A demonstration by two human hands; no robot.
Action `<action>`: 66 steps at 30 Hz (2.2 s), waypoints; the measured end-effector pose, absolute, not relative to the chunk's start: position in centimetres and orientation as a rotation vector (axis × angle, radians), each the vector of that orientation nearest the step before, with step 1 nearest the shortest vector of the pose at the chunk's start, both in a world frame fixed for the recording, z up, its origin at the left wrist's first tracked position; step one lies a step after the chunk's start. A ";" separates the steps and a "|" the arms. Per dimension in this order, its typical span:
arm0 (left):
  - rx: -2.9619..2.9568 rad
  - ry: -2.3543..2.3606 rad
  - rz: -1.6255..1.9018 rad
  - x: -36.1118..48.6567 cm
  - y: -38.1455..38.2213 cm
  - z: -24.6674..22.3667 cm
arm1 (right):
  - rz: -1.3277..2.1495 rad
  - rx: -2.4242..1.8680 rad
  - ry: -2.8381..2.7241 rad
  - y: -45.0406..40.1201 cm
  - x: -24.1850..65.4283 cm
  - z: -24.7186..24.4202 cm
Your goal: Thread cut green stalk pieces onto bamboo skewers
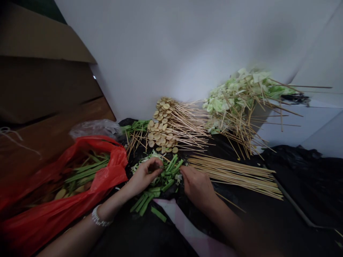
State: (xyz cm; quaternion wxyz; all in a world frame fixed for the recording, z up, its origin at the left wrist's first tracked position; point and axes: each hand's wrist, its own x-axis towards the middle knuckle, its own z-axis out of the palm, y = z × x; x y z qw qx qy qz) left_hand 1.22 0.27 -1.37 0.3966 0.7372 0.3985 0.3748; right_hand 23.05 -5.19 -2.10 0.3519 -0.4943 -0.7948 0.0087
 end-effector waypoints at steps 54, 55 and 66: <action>0.768 0.862 1.068 0.8 1.1 -0.6 | 0.088 -1.351 -2.179 -5.6 22.6 -2.6; 0.770 0.862 1.069 0.8 1.1 -0.7 | 0.093 -1.354 -2.178 -5.6 22.5 -2.6; 0.824 0.906 1.046 0.7 0.8 0.0 | 0.079 -1.327 -2.164 -5.8 22.4 -2.4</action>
